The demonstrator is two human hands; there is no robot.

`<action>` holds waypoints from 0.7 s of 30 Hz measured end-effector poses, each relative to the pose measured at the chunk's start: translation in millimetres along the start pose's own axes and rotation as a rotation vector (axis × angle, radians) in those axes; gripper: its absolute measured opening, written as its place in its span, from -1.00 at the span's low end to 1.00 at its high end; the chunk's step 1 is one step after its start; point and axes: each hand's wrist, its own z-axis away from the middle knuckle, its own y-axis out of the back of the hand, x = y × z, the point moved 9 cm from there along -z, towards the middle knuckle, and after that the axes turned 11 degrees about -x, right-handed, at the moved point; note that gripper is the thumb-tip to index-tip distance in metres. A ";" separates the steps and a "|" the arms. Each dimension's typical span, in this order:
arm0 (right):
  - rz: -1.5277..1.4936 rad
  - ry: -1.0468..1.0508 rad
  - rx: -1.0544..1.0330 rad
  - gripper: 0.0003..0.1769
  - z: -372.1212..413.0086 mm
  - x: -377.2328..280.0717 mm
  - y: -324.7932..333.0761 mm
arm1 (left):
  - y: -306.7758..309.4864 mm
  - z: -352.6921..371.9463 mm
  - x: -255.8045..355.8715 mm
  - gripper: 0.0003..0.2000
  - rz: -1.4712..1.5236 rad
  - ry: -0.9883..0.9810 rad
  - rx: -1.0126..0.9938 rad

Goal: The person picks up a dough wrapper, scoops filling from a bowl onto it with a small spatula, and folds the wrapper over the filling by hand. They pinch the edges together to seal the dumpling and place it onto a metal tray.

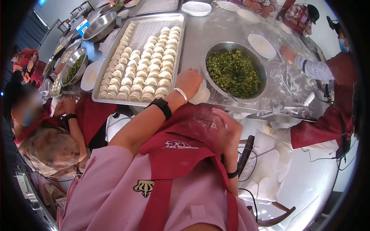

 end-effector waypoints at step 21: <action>-1.289 -0.409 -0.054 -0.63 -31.4 41.4 -75.3 | 29.7 104.2 16.5 -0.64 1.693 -0.048 0.213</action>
